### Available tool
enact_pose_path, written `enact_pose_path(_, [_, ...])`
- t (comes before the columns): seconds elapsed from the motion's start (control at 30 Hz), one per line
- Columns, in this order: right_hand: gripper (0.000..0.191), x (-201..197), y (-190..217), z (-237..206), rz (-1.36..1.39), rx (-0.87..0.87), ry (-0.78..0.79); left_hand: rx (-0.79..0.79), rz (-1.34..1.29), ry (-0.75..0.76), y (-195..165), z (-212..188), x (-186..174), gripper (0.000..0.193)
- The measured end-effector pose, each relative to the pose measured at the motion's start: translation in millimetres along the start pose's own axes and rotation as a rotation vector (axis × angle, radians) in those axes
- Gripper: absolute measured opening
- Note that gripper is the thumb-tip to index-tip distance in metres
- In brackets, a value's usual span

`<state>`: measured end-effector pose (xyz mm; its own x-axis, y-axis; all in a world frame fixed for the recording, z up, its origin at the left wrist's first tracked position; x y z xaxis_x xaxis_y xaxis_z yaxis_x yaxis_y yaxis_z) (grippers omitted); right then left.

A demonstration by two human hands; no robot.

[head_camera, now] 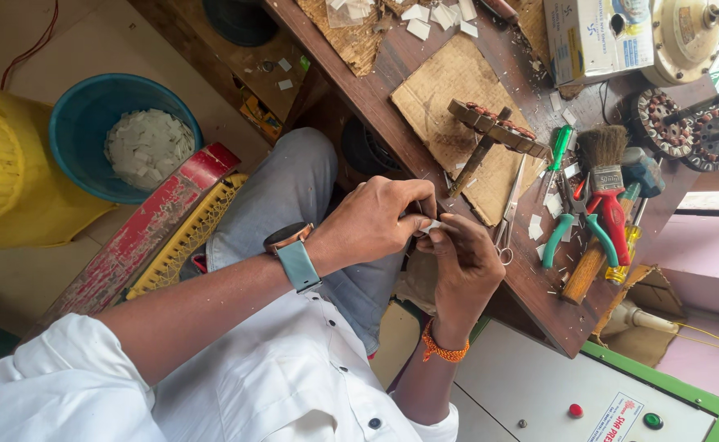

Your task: The person cuts small white rectangular pieces with scissors and inserts them into slots on a circular stator component. They use a screwdriver to press the pieces into place and repeat the process for multiple slots.

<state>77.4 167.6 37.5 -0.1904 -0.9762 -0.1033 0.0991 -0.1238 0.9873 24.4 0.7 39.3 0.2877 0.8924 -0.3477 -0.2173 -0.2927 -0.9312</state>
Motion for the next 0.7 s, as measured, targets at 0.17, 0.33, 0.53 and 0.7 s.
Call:
enact_pose_path(0.17, [0.010,-0.5,9.2,4.0,-0.061,-0.034,0.026,-0.107,-0.145,0.091,5.3,1.7,3.6,0.017])
enact_pose_path(0.33, [0.015,-2.2,24.2,4.4,-0.182,-0.178,0.059,-0.246,-0.368,0.193,3.8,2.9,8.9,0.020])
enact_pose_path(0.53, [0.017,-7.4,26.4,6.0,-0.099,-0.238,0.043,-0.242,-0.391,0.166,-7.0,3.7,7.5,0.018])
enact_pose_path(0.7, [0.014,-11.3,17.5,0.6,-0.020,-0.204,-0.054,-0.178,-0.363,0.083,-14.2,1.1,3.8,0.015])
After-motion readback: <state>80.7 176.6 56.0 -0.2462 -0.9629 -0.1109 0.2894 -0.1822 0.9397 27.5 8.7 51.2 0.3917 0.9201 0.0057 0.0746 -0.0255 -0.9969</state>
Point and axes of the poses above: each hand's wrist, its own z-axis towards the middle knuckle, its own x-axis out of the palm, y = z × x, the point moved 5 cm from there along z, towards the middle knuckle, and after that the axes turned 11 degrees about z, right-handed, at the moved point
